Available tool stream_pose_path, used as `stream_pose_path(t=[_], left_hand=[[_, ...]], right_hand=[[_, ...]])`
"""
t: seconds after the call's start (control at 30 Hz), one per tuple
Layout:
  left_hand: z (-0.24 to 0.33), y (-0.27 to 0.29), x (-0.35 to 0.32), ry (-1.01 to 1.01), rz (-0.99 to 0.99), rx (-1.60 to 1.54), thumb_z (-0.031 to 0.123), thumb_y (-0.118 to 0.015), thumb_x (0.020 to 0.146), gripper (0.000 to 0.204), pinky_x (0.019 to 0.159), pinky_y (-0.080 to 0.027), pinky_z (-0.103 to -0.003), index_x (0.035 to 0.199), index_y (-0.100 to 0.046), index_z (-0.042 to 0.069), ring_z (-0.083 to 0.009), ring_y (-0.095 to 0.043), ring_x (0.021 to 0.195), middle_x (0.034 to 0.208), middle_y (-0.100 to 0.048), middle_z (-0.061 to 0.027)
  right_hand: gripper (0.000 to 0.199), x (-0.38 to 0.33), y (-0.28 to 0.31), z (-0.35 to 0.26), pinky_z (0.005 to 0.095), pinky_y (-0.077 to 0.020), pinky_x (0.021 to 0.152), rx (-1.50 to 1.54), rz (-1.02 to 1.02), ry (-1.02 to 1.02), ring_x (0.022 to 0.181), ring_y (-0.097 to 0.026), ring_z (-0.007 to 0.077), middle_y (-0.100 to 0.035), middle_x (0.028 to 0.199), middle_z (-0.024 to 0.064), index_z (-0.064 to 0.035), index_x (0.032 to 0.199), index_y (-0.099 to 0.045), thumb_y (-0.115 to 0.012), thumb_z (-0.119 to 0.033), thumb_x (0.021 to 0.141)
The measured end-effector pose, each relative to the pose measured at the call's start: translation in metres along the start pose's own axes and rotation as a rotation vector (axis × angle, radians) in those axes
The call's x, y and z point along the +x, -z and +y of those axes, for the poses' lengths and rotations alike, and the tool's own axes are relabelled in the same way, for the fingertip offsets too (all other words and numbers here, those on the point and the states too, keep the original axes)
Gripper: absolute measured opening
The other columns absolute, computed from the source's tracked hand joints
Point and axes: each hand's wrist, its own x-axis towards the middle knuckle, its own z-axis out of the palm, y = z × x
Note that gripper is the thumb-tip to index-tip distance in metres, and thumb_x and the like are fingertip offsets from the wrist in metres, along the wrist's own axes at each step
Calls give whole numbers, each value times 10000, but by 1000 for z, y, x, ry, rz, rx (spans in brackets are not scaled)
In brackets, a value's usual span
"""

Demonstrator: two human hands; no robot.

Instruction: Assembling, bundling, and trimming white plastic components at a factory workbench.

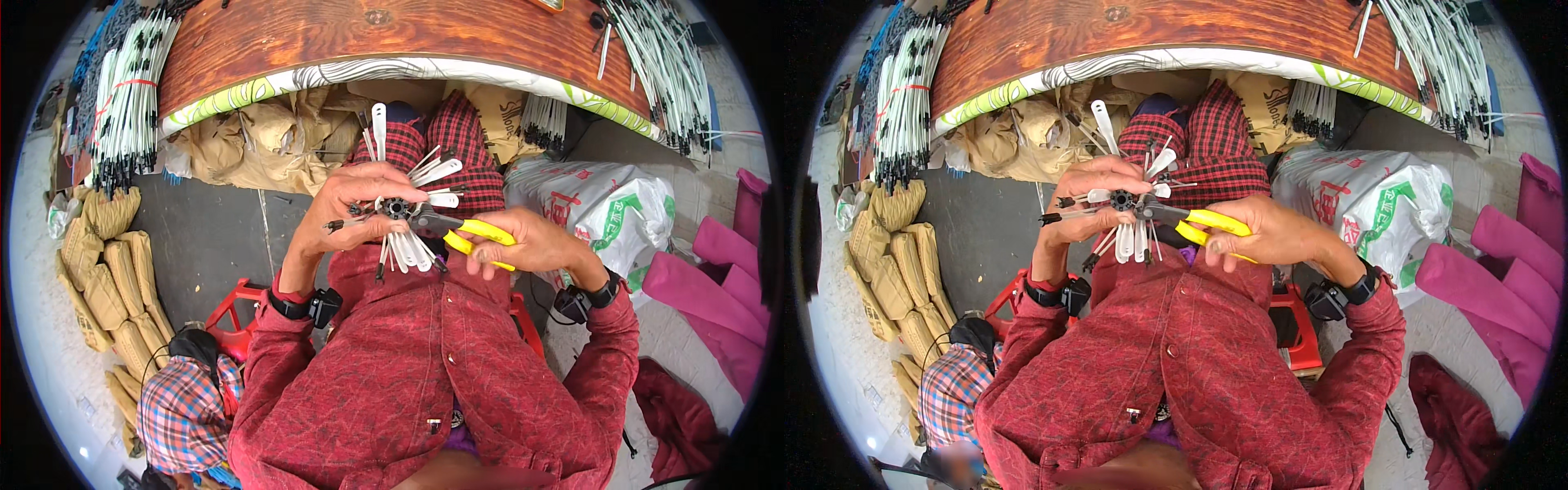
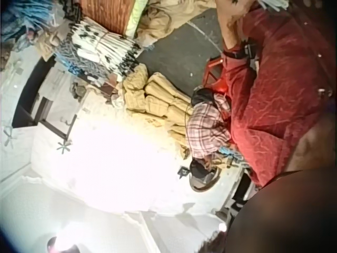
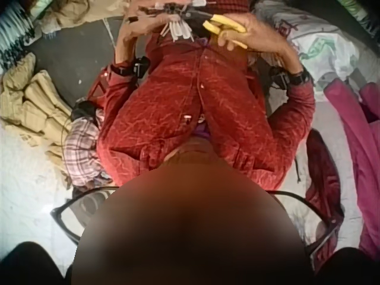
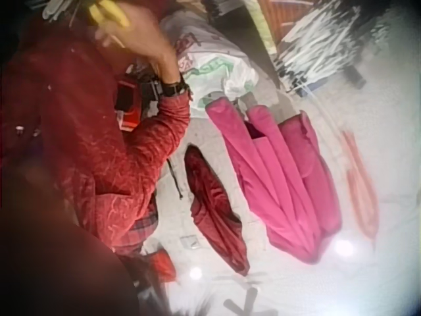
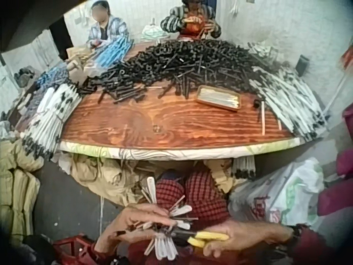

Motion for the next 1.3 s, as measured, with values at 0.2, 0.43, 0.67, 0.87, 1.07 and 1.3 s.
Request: stream_pose_path(t=[0.2,0.43,0.67,0.87,1.07,1.3], left_hand=[[-1,0,1,10,28,4,130,-811,736,345,839,-519,-353,1071,-755,64,-252,-682,940,975,-720,-122],[-4,-1,0,6,38,27,137,-814,735,332,876,-527,-374,1053,-757,62,-268,-688,958,977,-731,-123],[-7,9,-2,32,28,-50,135,-815,722,343,894,-537,-385,1052,-755,61,-284,-704,991,1002,-741,-125],[-8,15,-10,5,-11,-14,162,-819,719,375,911,-535,-394,1074,-750,62,-288,-706,1013,1008,-746,-122],[-9,19,-12,1,-43,-72,196,-831,713,412,931,-529,-403,1092,-746,57,-289,-702,1030,1018,-747,-121],[-8,15,-14,23,6,-23,201,-835,725,417,912,-532,-388,1107,-741,60,-271,-703,1022,1043,-744,-116]], right_hand=[[365,1,-3,-4,309,-560,694,-676,280,354,769,-720,199,-724,922,87,-45,1284,-572,-588,-31,919],[338,9,3,7,355,-552,656,-707,325,419,747,-710,273,-718,908,130,-56,1220,-598,-637,-89,885],[264,41,9,27,314,-542,614,-461,174,413,673,-691,175,-703,826,73,-45,1185,-601,-594,-153,944],[219,49,2,26,263,-512,564,-249,24,323,623,-639,112,-660,770,44,-23,1124,-586,-516,-205,1022],[257,37,-18,19,237,-468,507,128,-100,133,569,-586,91,-615,723,36,-32,1116,-565,-483,-266,1051],[279,24,-23,3,237,-431,476,51,30,67,520,-525,77,-575,691,11,-39,1043,-560,-493,-310,1046]])
